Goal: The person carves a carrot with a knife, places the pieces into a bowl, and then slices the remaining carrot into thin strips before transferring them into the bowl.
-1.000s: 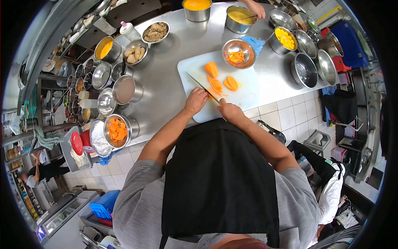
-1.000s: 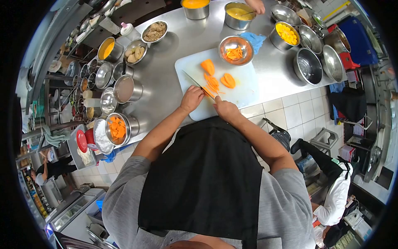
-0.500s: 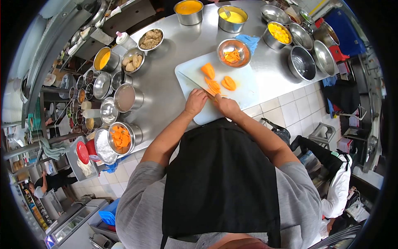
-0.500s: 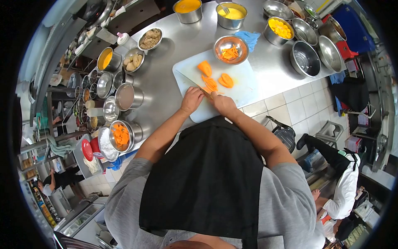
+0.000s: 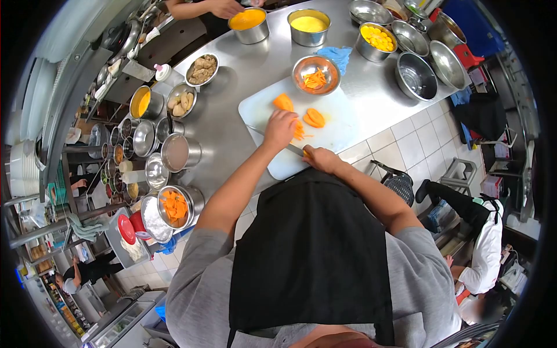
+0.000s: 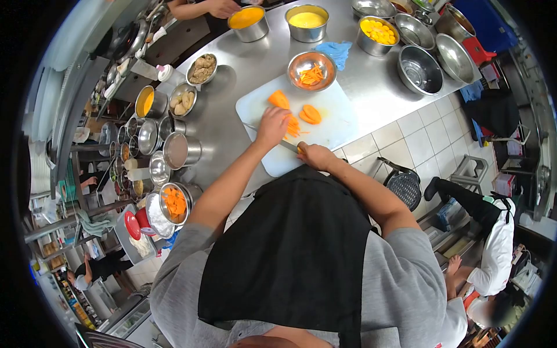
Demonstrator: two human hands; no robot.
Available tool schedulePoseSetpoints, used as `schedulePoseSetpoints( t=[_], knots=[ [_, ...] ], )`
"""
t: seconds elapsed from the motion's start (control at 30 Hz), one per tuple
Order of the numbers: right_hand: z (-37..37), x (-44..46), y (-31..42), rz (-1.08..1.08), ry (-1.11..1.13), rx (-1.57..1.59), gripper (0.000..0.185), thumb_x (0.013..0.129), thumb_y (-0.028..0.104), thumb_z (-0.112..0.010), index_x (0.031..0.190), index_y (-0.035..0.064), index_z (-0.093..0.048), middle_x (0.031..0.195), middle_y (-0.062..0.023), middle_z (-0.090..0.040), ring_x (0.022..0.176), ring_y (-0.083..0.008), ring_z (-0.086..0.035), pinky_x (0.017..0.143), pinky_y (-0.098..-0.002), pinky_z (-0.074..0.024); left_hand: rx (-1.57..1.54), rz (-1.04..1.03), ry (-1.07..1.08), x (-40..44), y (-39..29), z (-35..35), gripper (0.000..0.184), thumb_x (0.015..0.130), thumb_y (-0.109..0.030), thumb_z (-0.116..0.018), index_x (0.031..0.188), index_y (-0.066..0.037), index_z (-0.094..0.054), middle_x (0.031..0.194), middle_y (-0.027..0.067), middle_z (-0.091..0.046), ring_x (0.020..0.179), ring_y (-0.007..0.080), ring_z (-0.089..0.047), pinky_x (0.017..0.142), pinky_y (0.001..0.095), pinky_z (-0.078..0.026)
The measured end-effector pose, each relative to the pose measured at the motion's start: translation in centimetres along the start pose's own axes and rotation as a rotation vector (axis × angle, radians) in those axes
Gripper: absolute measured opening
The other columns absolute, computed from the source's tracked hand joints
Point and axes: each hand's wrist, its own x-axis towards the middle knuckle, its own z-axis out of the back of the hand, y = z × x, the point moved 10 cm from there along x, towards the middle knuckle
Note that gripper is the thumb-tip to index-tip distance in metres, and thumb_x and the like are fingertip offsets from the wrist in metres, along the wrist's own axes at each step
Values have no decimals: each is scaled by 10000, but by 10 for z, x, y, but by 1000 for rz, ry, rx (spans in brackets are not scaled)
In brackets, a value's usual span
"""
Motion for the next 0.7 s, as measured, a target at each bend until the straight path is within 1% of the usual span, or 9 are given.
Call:
schedulePoseSetpoints(
  t=[0.1,0.13,0.2,0.23,0.3,0.43,0.5,0.63,0.7],
  knots=[
    [11,6,-8,-20,-70,-108,341,1007,357,-567,1157,57,-504,854,-220,-702,794,-432,-688,687,-534,-540,87,-159,165,27,-12,-65,282,925,-80,-554,1172,-71,-690,1214,113,-660,1140,321,-579,1007,429,-474],
    [10,6,-10,-19,-75,-110,341,1007,357,-567,1157,57,-504,854,-220,-702,794,-432,-688,687,-534,-540,90,-163,163,34,-17,-71,282,925,-80,-554,1172,-71,-690,1214,113,-660,1140,321,-579,1007,429,-474],
    [22,3,-12,-46,-223,-145,339,1002,343,-571,1178,60,-507,856,-217,-703,772,-422,-694,682,-526,-552,157,-69,387,44,-15,-97,379,919,-68,-517,1270,-91,-659,1254,148,-630,1165,326,-572,1038,446,-461],
    [22,1,-11,-43,-230,-147,339,1002,343,-571,1178,60,-507,856,-217,-703,772,-422,-694,682,-526,-552,163,-73,383,51,-20,-96,379,919,-68,-517,1270,-91,-659,1254,148,-630,1165,326,-572,1038,446,-461],
    [20,-4,-7,-31,-224,-172,334,996,330,-576,1188,67,-501,853,-218,-704,759,-420,-698,679,-529,-559,313,3,591,53,-15,-111,329,936,-83,-515,1234,-98,-653,1349,96,-575,1267,306,-512,1045,447,-459],
    [7,-4,-12,-52,-150,-112,339,1001,317,-562,1212,65,-483,833,-229,-698,768,-419,-703,668,-538,-556,377,52,632,55,-5,-118,310,944,-112,-515,1224,-76,-643,1315,134,-585,1259,322,-525,1050,461,-453],
    [6,-2,-16,-62,-147,-99,338,1002,317,-560,1212,63,-482,828,-232,-696,770,-421,-703,672,-540,-555,301,117,465,59,8,-112,286,873,-152,-639,1128,-21,-648,1230,211,-598,1186,369,-567,1001,485,-485],
    [6,-1,-15,-54,-143,-79,333,1005,314,-553,1207,59,-477,820,-236,-694,777,-429,-701,686,-543,-552,277,116,450,58,26,-123,345,856,-173,-664,1147,9,-625,1196,233,-599,1178,395,-563,1004,490,-482],
    [1,3,-19,-37,-150,-80,330,1007,315,-551,1201,60,-473,820,-238,-693,779,-433,-699,689,-544,-552,203,139,508,56,31,-133,391,851,-194,-682,1181,0,-603,1200,227,-590,1180,414,-556,1020,483,-474]
  ],
)
